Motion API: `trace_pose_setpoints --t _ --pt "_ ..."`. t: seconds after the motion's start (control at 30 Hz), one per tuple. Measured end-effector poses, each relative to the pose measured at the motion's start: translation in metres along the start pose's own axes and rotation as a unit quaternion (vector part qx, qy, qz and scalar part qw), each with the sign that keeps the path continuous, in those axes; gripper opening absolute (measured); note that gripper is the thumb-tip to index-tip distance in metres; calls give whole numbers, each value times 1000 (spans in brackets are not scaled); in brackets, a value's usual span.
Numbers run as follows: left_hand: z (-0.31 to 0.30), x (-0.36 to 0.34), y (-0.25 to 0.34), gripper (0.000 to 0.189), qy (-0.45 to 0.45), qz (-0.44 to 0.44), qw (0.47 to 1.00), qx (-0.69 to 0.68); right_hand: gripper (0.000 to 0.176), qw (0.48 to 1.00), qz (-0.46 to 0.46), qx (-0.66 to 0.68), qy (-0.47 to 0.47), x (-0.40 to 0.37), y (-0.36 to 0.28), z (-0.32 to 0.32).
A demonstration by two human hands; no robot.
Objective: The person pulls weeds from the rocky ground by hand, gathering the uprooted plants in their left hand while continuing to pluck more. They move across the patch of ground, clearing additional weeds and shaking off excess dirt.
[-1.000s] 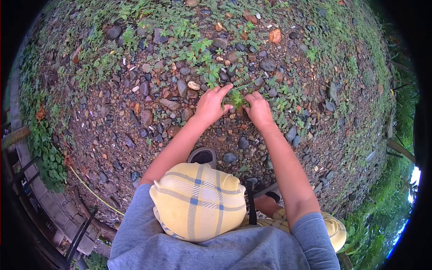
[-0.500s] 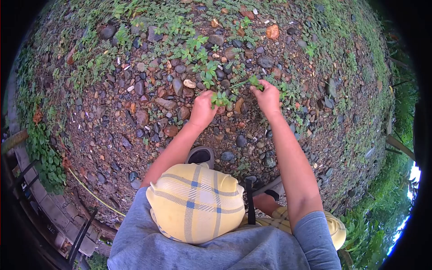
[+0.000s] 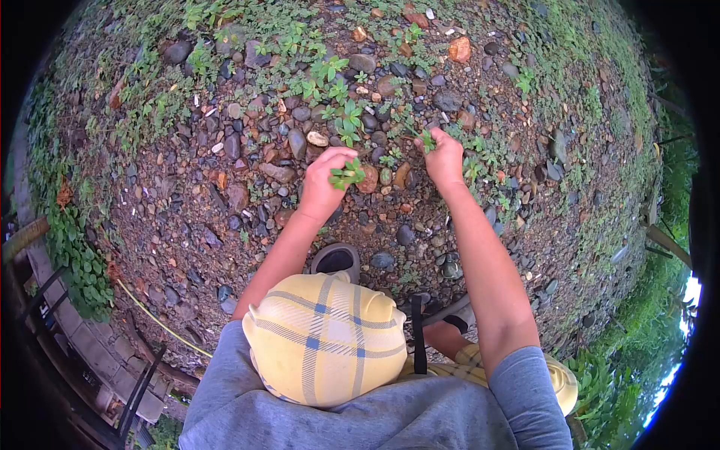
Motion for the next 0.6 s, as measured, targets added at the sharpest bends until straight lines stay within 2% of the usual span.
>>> trace_pose_setpoints --t 0.1,0.13,0.23,0.27,0.37,0.4,0.5,0.6 --pt "13 11 7 21 -31 72 996 47 19 1000 -1 29 7 -2 1 1" --pt "17 14 3 35 -76 89 988 101 18 1000 -3 22 6 -1 0 1" --pt "26 22 18 55 -113 44 979 163 13 1000 -10 16 12 1 -4 -1" --pt "29 25 18 70 -143 48 970 190 10 999 -14 25 18 2 -5 -1" --pt "38 34 18 71 -166 21 962 217 8 998 -12 51 25 4 -3 1" --pt "38 36 17 68 -152 24 964 218 9 998 -4 56 24 3 -2 2" --pt "42 40 15 58 -185 21 958 217 8 998 -4 53 31 0 0 4" --pt "48 44 10 48 -163 11 964 210 9 998 -13 47 44 -2 1 3"
Point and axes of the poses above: each hand's wrist, its own x-axis towards the middle knuckle, its own z-axis out of the palm, y = z × x, the point moved 2 cm from there along x, towards the middle knuckle, and after that the axes turned 5 degrees about -y, right-handed, at the moved point
